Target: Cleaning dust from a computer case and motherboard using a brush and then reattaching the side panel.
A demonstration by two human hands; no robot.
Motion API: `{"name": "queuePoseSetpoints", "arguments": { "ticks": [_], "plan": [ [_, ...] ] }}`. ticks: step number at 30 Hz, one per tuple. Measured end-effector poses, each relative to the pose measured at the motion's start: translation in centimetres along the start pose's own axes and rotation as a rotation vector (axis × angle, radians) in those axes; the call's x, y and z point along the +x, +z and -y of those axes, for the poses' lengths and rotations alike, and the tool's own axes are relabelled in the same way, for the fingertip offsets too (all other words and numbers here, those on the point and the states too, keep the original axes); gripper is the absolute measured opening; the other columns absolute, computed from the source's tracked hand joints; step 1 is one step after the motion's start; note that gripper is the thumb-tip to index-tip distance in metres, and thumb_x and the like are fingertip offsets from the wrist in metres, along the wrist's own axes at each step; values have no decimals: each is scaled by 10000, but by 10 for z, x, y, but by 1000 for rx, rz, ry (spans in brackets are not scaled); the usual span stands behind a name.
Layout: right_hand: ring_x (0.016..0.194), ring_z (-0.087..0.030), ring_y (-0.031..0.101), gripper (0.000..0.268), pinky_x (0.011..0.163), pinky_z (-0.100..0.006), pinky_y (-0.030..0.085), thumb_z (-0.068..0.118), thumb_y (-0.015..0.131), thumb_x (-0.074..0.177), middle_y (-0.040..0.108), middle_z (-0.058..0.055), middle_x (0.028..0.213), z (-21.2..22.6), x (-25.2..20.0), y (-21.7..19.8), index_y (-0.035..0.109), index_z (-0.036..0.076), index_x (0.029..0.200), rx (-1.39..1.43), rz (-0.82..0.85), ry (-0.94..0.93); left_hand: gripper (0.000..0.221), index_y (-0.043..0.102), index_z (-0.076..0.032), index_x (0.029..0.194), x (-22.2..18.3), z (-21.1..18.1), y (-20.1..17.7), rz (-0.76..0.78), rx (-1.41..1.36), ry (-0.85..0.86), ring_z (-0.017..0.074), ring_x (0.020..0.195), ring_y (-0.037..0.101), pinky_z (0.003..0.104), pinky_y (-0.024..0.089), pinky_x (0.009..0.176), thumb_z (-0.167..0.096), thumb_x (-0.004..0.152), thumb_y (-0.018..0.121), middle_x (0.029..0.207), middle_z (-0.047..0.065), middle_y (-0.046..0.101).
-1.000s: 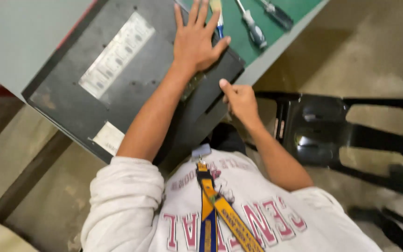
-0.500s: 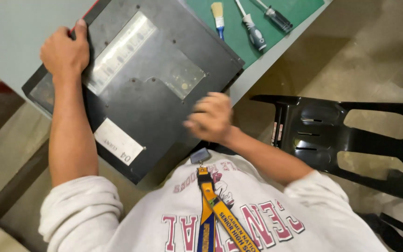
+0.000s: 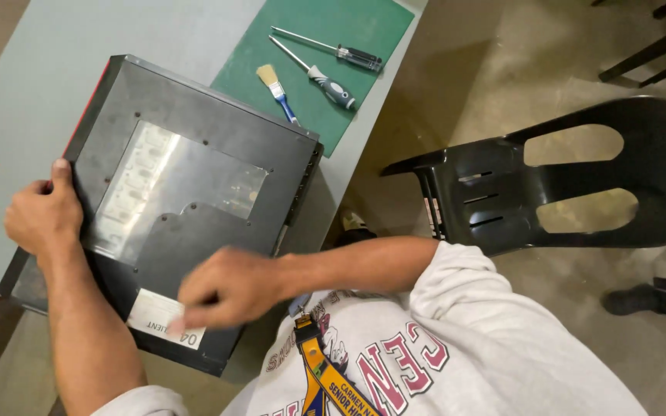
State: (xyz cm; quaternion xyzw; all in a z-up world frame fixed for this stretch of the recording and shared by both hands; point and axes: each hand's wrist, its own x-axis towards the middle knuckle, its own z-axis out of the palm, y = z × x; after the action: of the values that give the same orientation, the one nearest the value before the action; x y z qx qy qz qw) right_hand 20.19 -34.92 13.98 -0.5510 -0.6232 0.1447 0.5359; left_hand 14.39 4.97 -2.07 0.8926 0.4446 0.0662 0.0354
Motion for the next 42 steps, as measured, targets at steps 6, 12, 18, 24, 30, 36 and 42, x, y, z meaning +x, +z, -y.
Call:
{"name": "queuePoseSetpoints", "arguments": {
  "ticks": [6, 12, 18, 24, 30, 36, 42],
  "plan": [
    [516, -99, 217, 572, 558, -317, 234, 501, 510, 1058, 266, 77, 573, -40, -21, 28, 321, 197, 612, 450, 518, 459, 829, 830, -123, 928, -3, -10, -7, -2, -17, -15, 556, 779, 702, 634, 508, 659, -797, 1325, 555, 832, 232, 778],
    [551, -113, 273, 589, 573, -358, 274, 520, 505, 1075, 254, 10, 597, -50, -42, 39, 301, 150, 666, 357, 437, 241, 634, 843, -105, 1129, -24, -14, -8, -107, -140, 29, 544, 877, 730, 651, 510, 659, -664, 1294, 591, 990, 257, 808],
    [941, -356, 650, 344, 847, -434, 537, 388, 729, 1055, 602, -153, 1002, -52, -74, 33, 640, 66, 975, 76, 336, -207, 667, 663, -92, 1484, -87, 40, -21, -160, -63, 12, 484, 1268, 586, 726, 268, 1047, -654, 1142, 555, 1357, 259, 700],
    [642, -243, 477, 506, 565, -377, 351, 492, 602, 1127, 468, -8, 738, -64, -65, 65, 497, 161, 761, -376, 246, -556, 634, 697, -80, 1277, -100, 49, -32, -194, -113, -142, 462, 1184, 566, 676, 430, 891, -685, 1122, 593, 1243, 232, 692],
    [635, -184, 410, 545, 566, -329, 264, 558, 659, 1110, 406, 30, 711, -63, -66, 76, 479, 204, 737, -541, 178, -636, 717, 673, -79, 1336, -103, 41, -44, -95, -188, -208, 435, 1239, 524, 619, 391, 966, -731, 1062, 556, 1303, 201, 656],
    [650, -276, 502, 329, 642, -406, 400, 318, 807, 1025, 538, -56, 735, -70, -75, 41, 643, 87, 857, -43, 315, -269, 789, 462, -51, 1620, -146, 41, -50, -156, -283, -87, 413, 1501, 361, 636, 294, 1155, -608, 1082, 614, 1602, 215, 487],
    [999, -227, 688, 185, 987, -417, 537, 19, 685, 1103, 766, -28, 1058, -161, -137, -120, 783, 157, 1028, -403, -206, 245, 730, 320, -106, 1724, -245, 57, 33, -338, -1083, -343, 278, 1670, 299, 422, 215, 1378, -316, 1123, 678, 1796, 148, 323]
  ]
}}
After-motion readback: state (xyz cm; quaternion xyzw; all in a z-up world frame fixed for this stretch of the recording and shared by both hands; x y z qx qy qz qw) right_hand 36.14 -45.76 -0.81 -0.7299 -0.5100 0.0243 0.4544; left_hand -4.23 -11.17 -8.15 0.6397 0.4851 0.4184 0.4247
